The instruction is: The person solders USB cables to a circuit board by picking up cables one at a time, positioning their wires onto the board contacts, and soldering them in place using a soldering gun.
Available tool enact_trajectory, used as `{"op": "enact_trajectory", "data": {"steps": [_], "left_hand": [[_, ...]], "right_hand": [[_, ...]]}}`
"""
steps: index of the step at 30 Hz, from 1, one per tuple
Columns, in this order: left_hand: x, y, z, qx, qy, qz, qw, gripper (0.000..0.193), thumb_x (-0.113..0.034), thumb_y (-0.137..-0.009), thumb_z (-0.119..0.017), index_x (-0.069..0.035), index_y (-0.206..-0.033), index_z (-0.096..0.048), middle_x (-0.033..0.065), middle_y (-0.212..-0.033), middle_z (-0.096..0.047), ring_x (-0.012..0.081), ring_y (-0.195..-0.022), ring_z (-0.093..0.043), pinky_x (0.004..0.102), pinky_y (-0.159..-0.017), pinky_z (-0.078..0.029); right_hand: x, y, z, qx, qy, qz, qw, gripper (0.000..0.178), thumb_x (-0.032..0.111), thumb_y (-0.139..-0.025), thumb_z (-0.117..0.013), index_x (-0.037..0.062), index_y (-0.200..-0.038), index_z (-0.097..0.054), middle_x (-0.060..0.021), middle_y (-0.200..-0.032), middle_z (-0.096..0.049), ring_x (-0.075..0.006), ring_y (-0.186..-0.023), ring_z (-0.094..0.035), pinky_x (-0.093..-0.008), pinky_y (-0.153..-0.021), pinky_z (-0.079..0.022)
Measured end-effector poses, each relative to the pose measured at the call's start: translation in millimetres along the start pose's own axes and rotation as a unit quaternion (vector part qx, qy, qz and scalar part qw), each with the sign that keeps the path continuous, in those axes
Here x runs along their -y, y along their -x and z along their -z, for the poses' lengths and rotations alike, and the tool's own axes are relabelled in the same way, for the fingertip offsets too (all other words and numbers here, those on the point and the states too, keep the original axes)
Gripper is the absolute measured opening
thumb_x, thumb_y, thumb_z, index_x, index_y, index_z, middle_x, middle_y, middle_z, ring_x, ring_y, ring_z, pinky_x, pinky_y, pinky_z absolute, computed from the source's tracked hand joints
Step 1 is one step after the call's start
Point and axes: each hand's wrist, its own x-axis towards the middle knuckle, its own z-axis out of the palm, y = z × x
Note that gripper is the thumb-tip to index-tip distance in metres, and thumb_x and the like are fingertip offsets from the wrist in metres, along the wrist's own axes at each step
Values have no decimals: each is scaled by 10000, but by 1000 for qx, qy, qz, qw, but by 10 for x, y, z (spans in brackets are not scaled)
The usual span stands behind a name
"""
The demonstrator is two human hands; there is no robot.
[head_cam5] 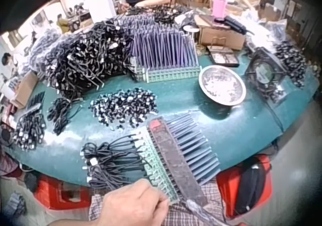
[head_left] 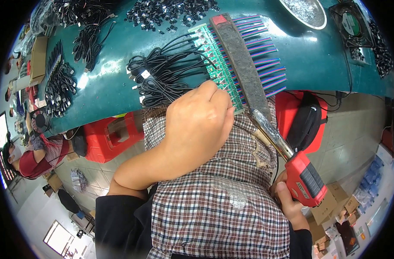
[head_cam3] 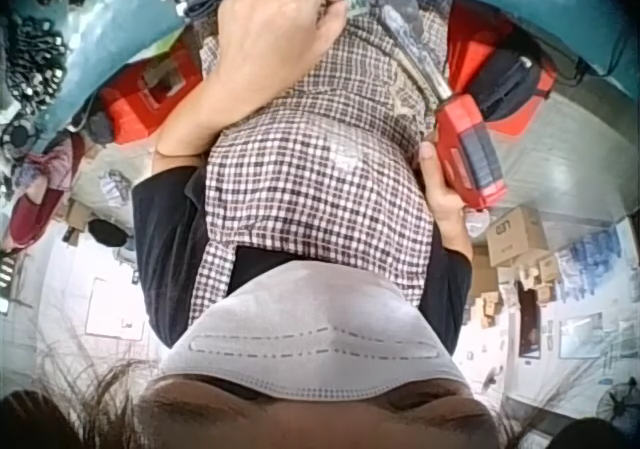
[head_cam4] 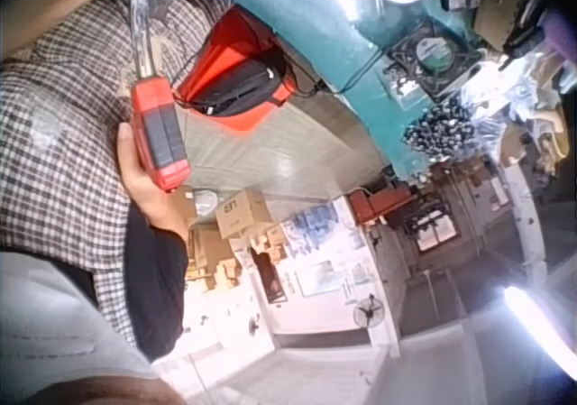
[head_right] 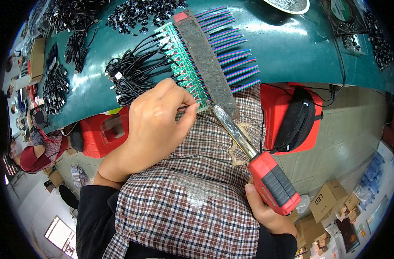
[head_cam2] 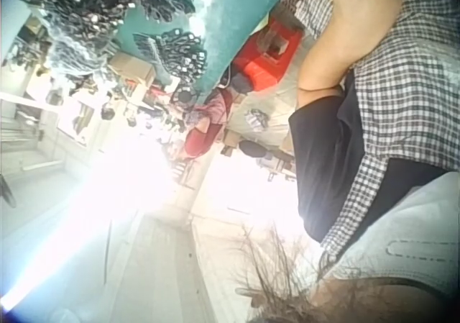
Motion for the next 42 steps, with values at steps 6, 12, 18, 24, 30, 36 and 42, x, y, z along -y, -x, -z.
{"op": "enact_trajectory", "data": {"steps": [6, 12, 18, 24, 30, 36, 42], "left_hand": [[-14, 2, 2, 9, 5, 1, 1000, 160, -37, -729, -783, -67, -771, -632, 52, -747, -580, 228, -611, -611, 347, -534, -470], [-10, -4, -1, 13, 3, 1, 1000, 164, -37, -731, -782, -69, -762, -625, 48, -741, -579, 217, -623, -625, 342, -536, -473], [-15, -14, 1, 16, 7, 1, 1000, 172, -28, -722, -774, -71, -759, -611, 48, -737, -572, 222, -617, -619, 346, -537, -472], [-28, -15, 0, 13, 6, 4, 1000, 170, -22, -720, -764, -68, -760, -606, 51, -738, -573, 226, -620, -618, 348, -542, -475], [-28, -23, -13, 11, 10, 2, 1000, 166, -23, -719, -761, -65, -760, -606, 55, -737, -572, 228, -616, -615, 349, -538, -475], [-26, -20, -21, 9, 10, 0, 1000, 167, -21, -721, -755, -67, -760, -599, 57, -730, -562, 229, -604, -605, 350, -529, -468], [-24, -6, -24, 5, 5, -7, 1000, 169, -26, -724, -752, -73, -771, -597, 60, -735, -554, 242, -606, -598, 357, -528, -465]], "right_hand": [[87, -10, -93, -59, -32, -17, 998, 126, 74, -934, -613, -12, -1019, -580, -46, -785, -575, -114, -673, -530, -269, -613, -432], [79, -2, -4, -1, -40, -77, 996, 119, 80, -929, -621, -12, -997, -588, -41, -785, -582, -109, -676, -533, -264, -613, -425], [79, -14, -18, -1, -25, -56, 998, 74, 56, -911, -615, 1, -949, -584, -49, -777, -585, -116, -669, -534, -266, -604, -424], [49, -2, -17, 5, -6, -33, 999, 72, 49, -915, -605, 5, -963, -573, -60, -790, -586, -123, -671, -533, -270, -602, -426], [6, 98, 70, 3, -16, -68, 998, 203, 1, -881, -680, 3, -1084, -673, -88, -927, -687, -187, -847, -661, -343, -770, -525], [-14, 52, -7, -31, -59, -27, 997, 156, 132, -934, -604, 32, -921, -485, -42, -694, -496, -129, -568, -467, -281, -552, -413], [223, -286, -142, -124, -111, 34, 985, 212, 194, -956, -568, 50, -841, -461, -8, -601, -412, -84, -435, -366, -260, -483, -392]]}}
